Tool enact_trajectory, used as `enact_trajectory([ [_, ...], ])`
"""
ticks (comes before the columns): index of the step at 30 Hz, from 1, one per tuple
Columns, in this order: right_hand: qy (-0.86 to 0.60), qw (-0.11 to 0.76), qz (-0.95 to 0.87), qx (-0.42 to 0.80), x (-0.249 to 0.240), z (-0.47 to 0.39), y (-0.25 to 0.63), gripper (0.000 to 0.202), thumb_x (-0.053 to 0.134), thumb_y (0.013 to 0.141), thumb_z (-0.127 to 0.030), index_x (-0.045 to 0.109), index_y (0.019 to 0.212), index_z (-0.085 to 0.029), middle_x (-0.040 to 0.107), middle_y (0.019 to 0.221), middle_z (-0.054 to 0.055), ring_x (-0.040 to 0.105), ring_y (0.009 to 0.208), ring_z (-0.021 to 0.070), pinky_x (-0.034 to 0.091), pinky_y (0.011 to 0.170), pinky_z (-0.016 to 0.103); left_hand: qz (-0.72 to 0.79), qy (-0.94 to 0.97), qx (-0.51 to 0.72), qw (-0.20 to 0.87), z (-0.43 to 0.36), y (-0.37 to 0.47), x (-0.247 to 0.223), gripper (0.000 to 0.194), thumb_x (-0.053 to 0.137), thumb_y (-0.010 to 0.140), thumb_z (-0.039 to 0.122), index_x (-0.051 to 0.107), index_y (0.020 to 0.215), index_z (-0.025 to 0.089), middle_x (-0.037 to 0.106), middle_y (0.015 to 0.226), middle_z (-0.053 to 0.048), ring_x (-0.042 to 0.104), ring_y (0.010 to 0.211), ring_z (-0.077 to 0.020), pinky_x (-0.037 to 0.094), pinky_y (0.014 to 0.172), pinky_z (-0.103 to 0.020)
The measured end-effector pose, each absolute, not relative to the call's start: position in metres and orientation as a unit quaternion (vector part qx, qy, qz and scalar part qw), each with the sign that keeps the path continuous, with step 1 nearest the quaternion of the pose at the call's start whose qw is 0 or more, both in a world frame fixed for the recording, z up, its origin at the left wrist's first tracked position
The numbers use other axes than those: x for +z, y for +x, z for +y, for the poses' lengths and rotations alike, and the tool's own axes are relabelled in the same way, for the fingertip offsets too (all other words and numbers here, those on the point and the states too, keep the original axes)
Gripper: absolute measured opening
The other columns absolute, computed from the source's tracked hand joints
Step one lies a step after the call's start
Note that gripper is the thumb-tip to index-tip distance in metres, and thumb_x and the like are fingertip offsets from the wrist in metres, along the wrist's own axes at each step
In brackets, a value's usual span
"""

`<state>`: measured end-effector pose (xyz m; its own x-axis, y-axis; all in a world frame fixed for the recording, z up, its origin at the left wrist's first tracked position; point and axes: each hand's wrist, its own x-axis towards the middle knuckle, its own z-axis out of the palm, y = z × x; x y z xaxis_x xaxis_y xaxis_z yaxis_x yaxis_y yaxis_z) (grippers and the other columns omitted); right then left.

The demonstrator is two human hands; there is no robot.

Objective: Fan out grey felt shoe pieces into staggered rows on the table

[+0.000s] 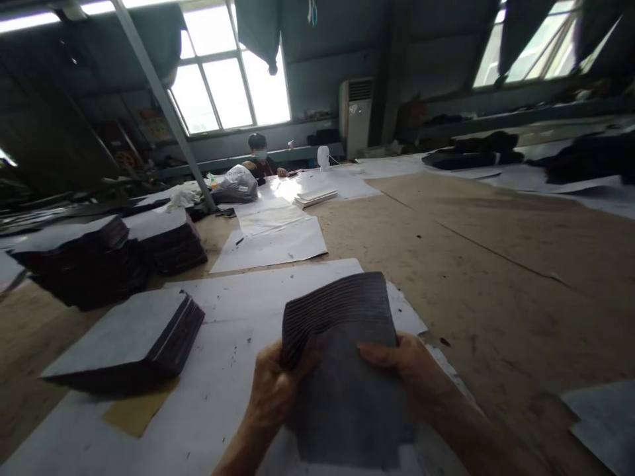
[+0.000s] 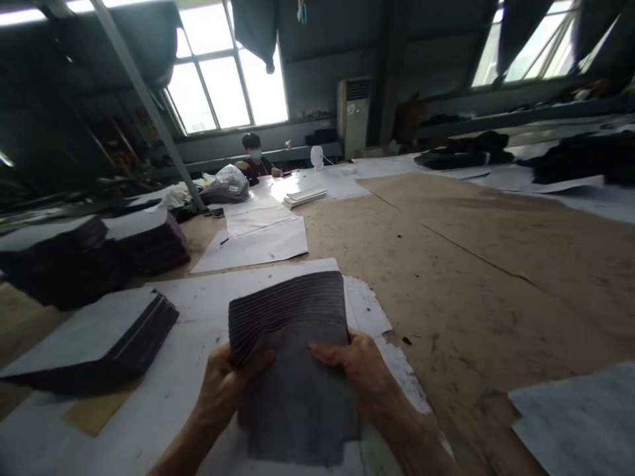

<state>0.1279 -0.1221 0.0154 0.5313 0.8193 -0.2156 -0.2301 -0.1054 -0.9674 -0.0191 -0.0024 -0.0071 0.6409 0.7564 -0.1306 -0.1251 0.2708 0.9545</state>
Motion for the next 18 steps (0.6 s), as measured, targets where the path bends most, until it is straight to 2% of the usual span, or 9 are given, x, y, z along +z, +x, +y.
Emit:
enact_trajectory([
  [3, -0.68, 0.621, -0.354, 0.16, 0.01, -0.123, 0.122, 0.024, 0.065, 0.059, -0.029, 0.068, 0.079, -0.017, 0.071, 0.08, 0.006, 0.065, 0.078, 0.0263, 0.052, 0.075, 0.037, 0.277, 0.47, 0.253, 0.799, -0.004, -0.016, -0.005, 0.022, 0.074, 0.058, 0.024, 0.065, 0.074, 0.011, 0.065, 0.066, -0.004, 0.057, 0.059, -0.0148, 0.046, 0.056, -0.024],
  [5, -0.666, 0.62, -0.41, 0.066, 0.008, -0.124, 0.119, 0.026, 0.065, 0.057, -0.025, 0.07, 0.082, -0.02, 0.07, 0.089, 0.004, 0.063, 0.089, 0.0261, 0.047, 0.085, 0.035, 0.254, 0.412, 0.222, 0.846, -0.005, -0.014, -0.004, 0.028, 0.072, 0.058, 0.024, 0.065, 0.081, 0.011, 0.067, 0.073, -0.008, 0.061, 0.063, -0.0202, 0.048, 0.06, -0.031],
  [6, -0.665, 0.618, -0.415, 0.059, 0.008, -0.125, 0.119, 0.027, 0.065, 0.057, -0.024, 0.071, 0.084, -0.021, 0.07, 0.09, 0.003, 0.063, 0.088, 0.0258, 0.047, 0.085, 0.035, 0.253, 0.403, 0.22, 0.852, -0.006, -0.014, -0.003, 0.027, 0.072, 0.058, 0.023, 0.065, 0.082, 0.011, 0.067, 0.074, -0.009, 0.061, 0.064, -0.0211, 0.049, 0.061, -0.033],
  [8, -0.677, 0.621, -0.374, 0.13, 0.01, -0.125, 0.121, 0.03, 0.066, 0.059, -0.026, 0.069, 0.088, -0.019, 0.07, 0.084, 0.003, 0.064, 0.079, 0.0255, 0.051, 0.076, 0.035, 0.272, 0.436, 0.242, 0.823, -0.006, -0.014, -0.004, 0.025, 0.072, 0.06, 0.022, 0.065, 0.081, 0.011, 0.068, 0.074, -0.008, 0.061, 0.064, -0.0198, 0.049, 0.061, -0.031],
  [10, -0.646, 0.633, -0.274, 0.326, 0.014, -0.124, 0.125, 0.034, 0.069, 0.058, -0.029, 0.067, 0.089, -0.016, 0.07, 0.079, 0.005, 0.065, 0.07, 0.0258, 0.053, 0.067, 0.036, 0.291, 0.481, 0.275, 0.78, -0.004, -0.015, -0.006, 0.018, 0.074, 0.06, 0.02, 0.066, 0.072, 0.011, 0.066, 0.067, -0.003, 0.057, 0.059, -0.0138, 0.046, 0.057, -0.023],
  [12, -0.567, 0.633, -0.195, 0.49, 0.019, -0.123, 0.129, 0.034, 0.069, 0.057, -0.031, 0.065, 0.086, -0.013, 0.07, 0.075, 0.007, 0.065, 0.067, 0.0262, 0.053, 0.064, 0.037, 0.287, 0.494, 0.297, 0.765, -0.002, -0.017, -0.007, 0.014, 0.077, 0.056, 0.015, 0.064, 0.06, 0.01, 0.061, 0.058, 0.002, 0.051, 0.054, -0.0072, 0.039, 0.052, -0.015],
  [14, -0.57, 0.619, -0.188, 0.507, 0.021, -0.122, 0.13, 0.031, 0.068, 0.058, -0.033, 0.064, 0.08, -0.012, 0.069, 0.071, 0.008, 0.065, 0.065, 0.0261, 0.053, 0.063, 0.037, 0.277, 0.494, 0.303, 0.767, 0.0, -0.018, -0.007, 0.015, 0.077, 0.054, 0.011, 0.062, 0.054, 0.009, 0.059, 0.054, 0.004, 0.047, 0.052, -0.0045, 0.036, 0.049, -0.013],
  [16, -0.667, 0.593, -0.264, 0.366, 0.018, -0.124, 0.128, 0.026, 0.066, 0.06, -0.035, 0.065, 0.073, -0.013, 0.068, 0.067, 0.006, 0.064, 0.064, 0.0262, 0.052, 0.06, 0.035, 0.266, 0.478, 0.299, 0.782, -0.001, -0.018, -0.004, 0.012, 0.076, 0.055, 0.011, 0.064, 0.059, 0.01, 0.061, 0.058, 0.002, 0.05, 0.054, -0.0064, 0.038, 0.051, -0.015],
  [18, -0.721, 0.549, -0.399, 0.141, 0.01, -0.129, 0.125, 0.024, 0.063, 0.063, -0.036, 0.067, 0.074, -0.015, 0.069, 0.074, 0.006, 0.065, 0.071, 0.027, 0.052, 0.064, 0.034, 0.254, 0.449, 0.289, 0.807, -0.005, -0.017, 0.002, 0.013, 0.071, 0.058, 0.013, 0.067, 0.071, 0.012, 0.065, 0.066, -0.001, 0.056, 0.058, -0.0113, 0.043, 0.056, -0.02],
])
